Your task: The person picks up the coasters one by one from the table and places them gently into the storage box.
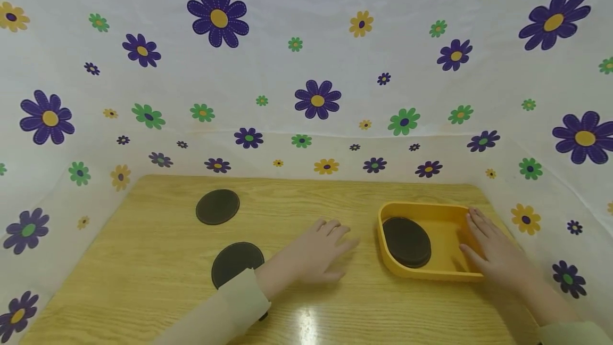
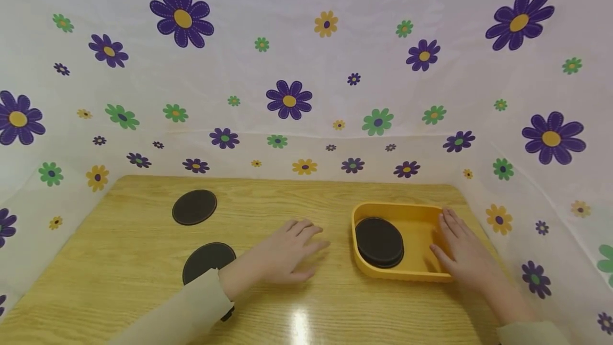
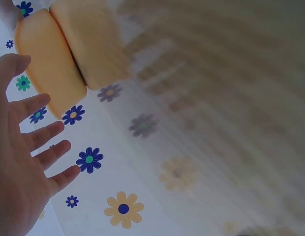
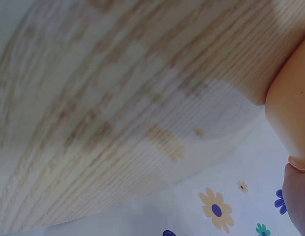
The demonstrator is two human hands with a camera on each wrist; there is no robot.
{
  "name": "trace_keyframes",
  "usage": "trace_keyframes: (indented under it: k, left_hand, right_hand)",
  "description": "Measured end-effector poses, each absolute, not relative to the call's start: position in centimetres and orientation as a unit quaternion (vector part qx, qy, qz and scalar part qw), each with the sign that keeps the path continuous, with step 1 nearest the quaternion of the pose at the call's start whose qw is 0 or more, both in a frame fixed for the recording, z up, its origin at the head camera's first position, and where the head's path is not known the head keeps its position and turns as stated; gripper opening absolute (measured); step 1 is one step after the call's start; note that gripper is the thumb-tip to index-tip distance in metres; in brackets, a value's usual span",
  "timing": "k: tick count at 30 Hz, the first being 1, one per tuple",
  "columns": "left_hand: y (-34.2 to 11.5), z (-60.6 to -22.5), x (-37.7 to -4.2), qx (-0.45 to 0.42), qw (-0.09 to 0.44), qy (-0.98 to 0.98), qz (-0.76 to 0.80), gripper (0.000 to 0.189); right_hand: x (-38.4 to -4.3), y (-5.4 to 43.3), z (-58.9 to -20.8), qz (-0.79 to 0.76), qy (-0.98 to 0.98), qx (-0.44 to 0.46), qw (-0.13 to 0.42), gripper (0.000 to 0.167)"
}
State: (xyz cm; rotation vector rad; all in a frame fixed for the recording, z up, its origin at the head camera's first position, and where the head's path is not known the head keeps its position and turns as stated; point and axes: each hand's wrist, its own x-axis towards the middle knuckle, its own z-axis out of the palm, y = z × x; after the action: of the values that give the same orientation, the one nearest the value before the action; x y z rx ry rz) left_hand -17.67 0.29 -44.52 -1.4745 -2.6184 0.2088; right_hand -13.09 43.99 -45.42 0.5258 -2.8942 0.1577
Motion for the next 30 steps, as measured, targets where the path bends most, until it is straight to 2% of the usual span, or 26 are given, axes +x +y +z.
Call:
trace_keyframes:
  k: [8, 21, 30]
  left_hand:
    - [-2.1, -45.1, -16.2, -0.501, 0.066, -0.861, 0.066, 0.065]
    - [-6.7, -45.0, -14.4, -0.476, 0.000, -0.879, 0.025, 0.072]
    - [-9.4, -45.5, -14.2, -0.468, 0.015, -0.884, 0.012, 0.079]
  right_hand:
    - [-13.0, 44.0, -45.6, 0.052, -0.978, 0.176, 0.101, 0.072]
    - [-12.9, 44.1, -45.5, 0.057, -0.978, 0.175, 0.098, 0.072]
    - [-13.1, 44.2, -45.4, 0.058, -0.977, 0.179, 0.096, 0.073]
